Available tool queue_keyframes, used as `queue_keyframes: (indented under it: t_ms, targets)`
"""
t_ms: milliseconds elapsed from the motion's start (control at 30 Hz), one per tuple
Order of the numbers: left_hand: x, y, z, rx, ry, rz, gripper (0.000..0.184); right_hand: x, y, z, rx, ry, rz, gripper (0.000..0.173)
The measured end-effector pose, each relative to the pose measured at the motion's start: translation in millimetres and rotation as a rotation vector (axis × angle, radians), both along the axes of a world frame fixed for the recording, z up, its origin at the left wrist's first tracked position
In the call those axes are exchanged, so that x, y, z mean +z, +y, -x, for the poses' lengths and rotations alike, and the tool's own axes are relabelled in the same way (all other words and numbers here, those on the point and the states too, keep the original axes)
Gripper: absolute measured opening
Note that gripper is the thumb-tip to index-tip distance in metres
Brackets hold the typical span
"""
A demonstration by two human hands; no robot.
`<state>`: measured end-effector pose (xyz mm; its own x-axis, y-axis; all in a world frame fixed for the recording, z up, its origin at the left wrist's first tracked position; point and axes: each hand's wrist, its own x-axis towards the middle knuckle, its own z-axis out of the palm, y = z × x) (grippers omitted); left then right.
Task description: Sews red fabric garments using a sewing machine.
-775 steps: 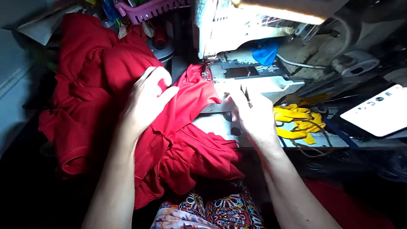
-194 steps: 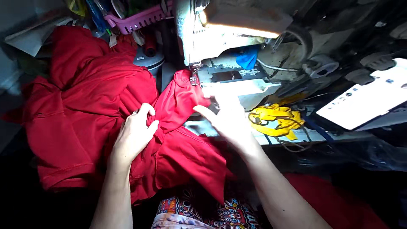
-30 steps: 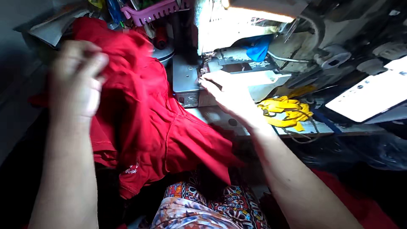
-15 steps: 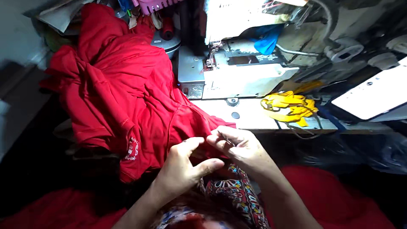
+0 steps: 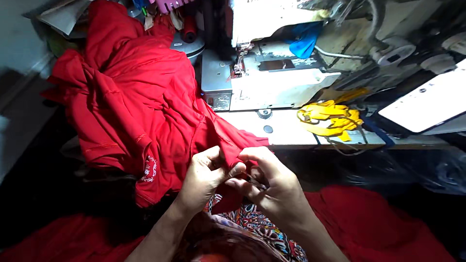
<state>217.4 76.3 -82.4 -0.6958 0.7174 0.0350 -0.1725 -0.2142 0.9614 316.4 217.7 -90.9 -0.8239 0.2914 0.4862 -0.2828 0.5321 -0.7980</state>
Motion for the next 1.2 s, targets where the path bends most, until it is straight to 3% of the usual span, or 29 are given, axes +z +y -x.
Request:
queue_keyframes:
  t_ms: [67, 133, 200, 267, 333, 467, 533, 700, 767, 800, 900, 1100, 1200]
  targets:
    - [-1, -2, 3, 0.024, 0.034, 0.029, 0.010, -3, 7, 4, 0.009, 0.055, -0.005, 0.012]
    - [-3, -7, 9, 0.042, 0.095, 0.054, 0.016, -1, 15, 6, 0.008, 0.048, 0.050, 0.008]
    - [-2, -12, 15, 0.060, 0.091, 0.049, 0.014, 2, 21, 7, 0.006, -0.005, 0.270, 0.005]
    - [2, -15, 19, 0.080, -0.013, -0.004, 0.007, 7, 25, 10, 0.041, -0.072, 0.665, 0.004]
    - [9, -18, 25, 0.103, -0.119, -0.073, 0.015, 9, 28, 16, 0.113, -0.080, 0.961, 0.013]
    - [22, -30, 39, 0.189, 0.066, 0.013, 0.025, 8, 28, 22, 0.265, -0.044, 1.156, 0.019]
    - [25, -35, 42, 0.194, 0.194, 0.017, 0.023, 6, 27, 25, 0.312, 0.012, 1.059, 0.019]
    - [31, -49, 45, 0.059, 0.426, 0.065, 0.020, 10, 26, 28, 0.225, 0.044, 0.505, 0.019]
    - [43, -53, 37, 0.167, 0.519, 0.252, 0.014, 15, 24, 29, 0.145, 0.052, 0.296, 0.024]
    - [46, -53, 36, 0.210, 0.617, 0.336, 0.019, 16, 22, 30, 0.090, 0.059, 0.190, 0.027]
    - [36, -55, 48, 0.257, 0.945, 0.336, 0.024, 17, 23, 32, -0.043, 0.083, -0.072, 0.026]
    - [56, -39, 64, 0.344, 1.122, 0.509, 0.007, 27, 34, 37, -0.078, 0.085, -0.063, 0.015]
    - [70, 3, 101, 0.157, 0.998, 0.463, 0.020, 30, 43, 45, -0.061, -0.017, 0.057, 0.011]
